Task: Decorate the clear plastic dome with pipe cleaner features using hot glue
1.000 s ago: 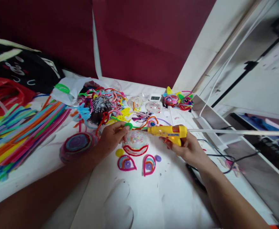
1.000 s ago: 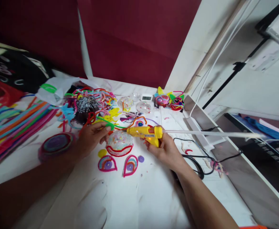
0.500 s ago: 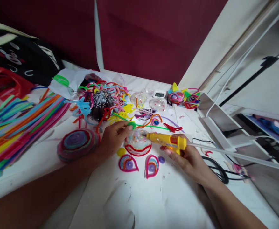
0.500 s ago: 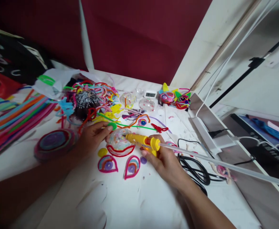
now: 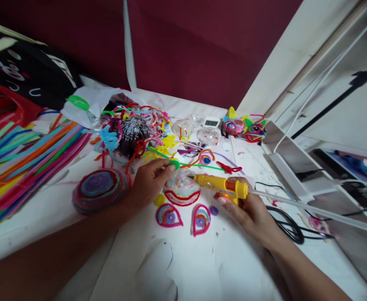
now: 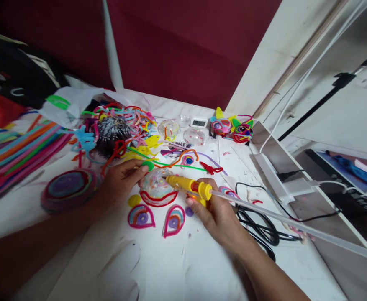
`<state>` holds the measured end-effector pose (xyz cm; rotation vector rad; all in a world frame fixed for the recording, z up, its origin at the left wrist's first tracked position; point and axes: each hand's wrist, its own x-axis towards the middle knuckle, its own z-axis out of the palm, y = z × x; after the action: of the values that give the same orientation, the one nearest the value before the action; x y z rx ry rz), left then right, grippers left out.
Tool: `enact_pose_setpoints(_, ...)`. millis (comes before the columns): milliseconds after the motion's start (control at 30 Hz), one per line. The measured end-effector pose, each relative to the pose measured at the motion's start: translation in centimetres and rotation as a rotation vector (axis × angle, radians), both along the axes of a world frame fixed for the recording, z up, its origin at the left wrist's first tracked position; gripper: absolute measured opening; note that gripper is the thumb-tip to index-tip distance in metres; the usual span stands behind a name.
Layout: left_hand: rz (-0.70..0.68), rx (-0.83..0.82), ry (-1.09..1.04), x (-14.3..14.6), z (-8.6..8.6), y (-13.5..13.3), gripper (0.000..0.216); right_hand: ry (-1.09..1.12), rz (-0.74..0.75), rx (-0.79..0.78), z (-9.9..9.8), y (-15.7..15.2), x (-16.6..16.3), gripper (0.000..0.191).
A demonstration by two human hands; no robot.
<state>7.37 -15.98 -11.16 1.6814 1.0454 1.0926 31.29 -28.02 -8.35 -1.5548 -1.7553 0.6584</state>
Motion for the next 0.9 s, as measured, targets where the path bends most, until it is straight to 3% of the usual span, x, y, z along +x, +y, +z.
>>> enact_pose_setpoints(500, 0.013, 0.032, 0.017, 0.04, -0.68, 0.05, 0.019, -0.02, -0.019, -0.031, -0.07, -0.03, -0.27, 0.024)
enact_pose_setpoints(900, -0.003, 0.117, 0.083, -0.01, -0.08, -0.1, 0.023, -0.029, -0.026, -0.023, -0.19, -0.06, -0.29, 0.025)
